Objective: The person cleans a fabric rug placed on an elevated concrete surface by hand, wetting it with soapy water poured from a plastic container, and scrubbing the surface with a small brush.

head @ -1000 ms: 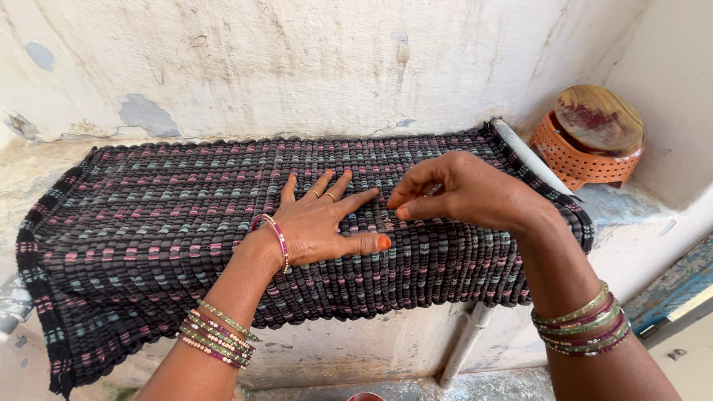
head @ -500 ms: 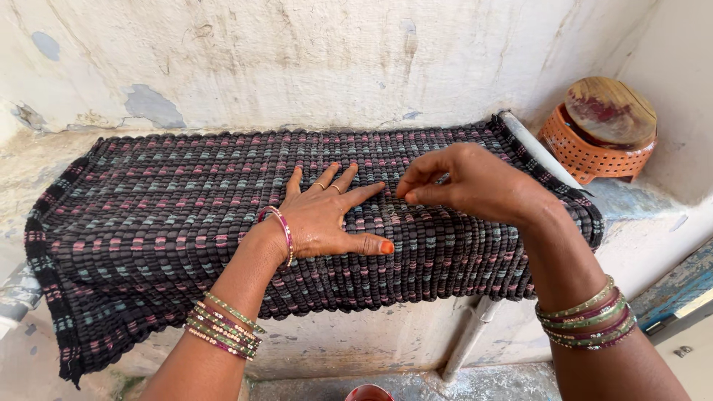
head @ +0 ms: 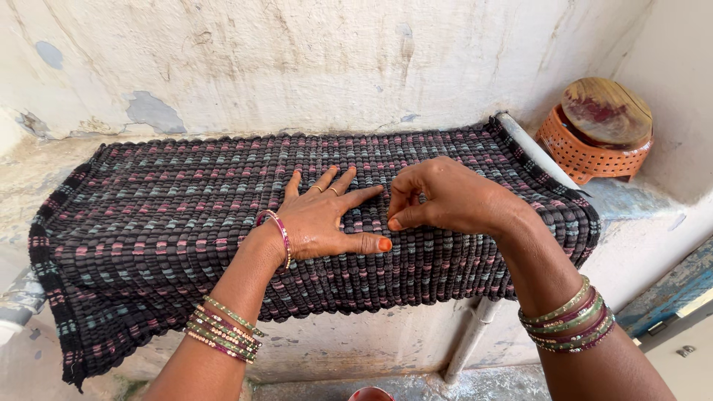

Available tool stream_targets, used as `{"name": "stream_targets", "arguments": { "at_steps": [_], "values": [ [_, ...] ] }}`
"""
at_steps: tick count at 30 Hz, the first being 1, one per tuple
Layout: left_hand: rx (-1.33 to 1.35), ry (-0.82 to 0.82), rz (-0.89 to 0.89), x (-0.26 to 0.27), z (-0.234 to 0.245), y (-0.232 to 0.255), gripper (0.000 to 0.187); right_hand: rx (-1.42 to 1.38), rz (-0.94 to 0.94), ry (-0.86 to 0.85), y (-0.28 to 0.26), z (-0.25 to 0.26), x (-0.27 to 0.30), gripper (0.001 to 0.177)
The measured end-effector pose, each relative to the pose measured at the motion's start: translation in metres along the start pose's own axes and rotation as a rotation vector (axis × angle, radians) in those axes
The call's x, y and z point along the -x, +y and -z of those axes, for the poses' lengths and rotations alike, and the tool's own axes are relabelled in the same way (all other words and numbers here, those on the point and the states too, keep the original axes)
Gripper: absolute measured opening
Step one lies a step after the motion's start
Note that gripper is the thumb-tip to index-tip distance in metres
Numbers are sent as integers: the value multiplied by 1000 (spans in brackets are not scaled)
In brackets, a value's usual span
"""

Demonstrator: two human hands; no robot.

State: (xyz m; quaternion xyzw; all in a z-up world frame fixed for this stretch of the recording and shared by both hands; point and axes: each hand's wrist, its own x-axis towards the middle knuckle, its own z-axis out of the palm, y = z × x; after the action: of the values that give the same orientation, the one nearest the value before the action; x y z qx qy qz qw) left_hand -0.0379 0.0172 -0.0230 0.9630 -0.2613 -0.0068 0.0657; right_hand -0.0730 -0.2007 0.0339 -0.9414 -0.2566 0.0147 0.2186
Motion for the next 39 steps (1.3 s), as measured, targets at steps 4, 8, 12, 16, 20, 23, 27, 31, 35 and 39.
{"name": "stream_targets", "arguments": {
  "at_steps": [4,8,12,16,20,23,27,31,35,39],
  "values": [
    [-10,-9,11,0,0,2,119,-137,27,127,7,1,0,20],
    [-9,-2,-2,1,1,1,118,-213,14,243,18,6,3,21],
    [-12,3,-6,1,0,0,119,-97,123,59,21,1,3,25],
    [2,4,5,1,1,1,119,-202,117,126,18,-4,-2,20],
    [-5,8,8,1,1,2,118,-194,14,359,21,7,-1,22],
    [2,12,4,1,1,1,118,-124,-32,357,23,9,-1,28],
    [-17,17,-17,1,0,-1,115,135,-44,235,28,-10,-8,52],
    [25,-32,90,-4,2,1,98,298,-275,30,39,-29,-21,70],
    [-61,-124,200,-15,7,3,89,319,-285,17,49,-32,-25,74],
    [-131,-223,235,-23,13,1,86,319,-317,-25,48,-30,-29,76]
  ]
}}
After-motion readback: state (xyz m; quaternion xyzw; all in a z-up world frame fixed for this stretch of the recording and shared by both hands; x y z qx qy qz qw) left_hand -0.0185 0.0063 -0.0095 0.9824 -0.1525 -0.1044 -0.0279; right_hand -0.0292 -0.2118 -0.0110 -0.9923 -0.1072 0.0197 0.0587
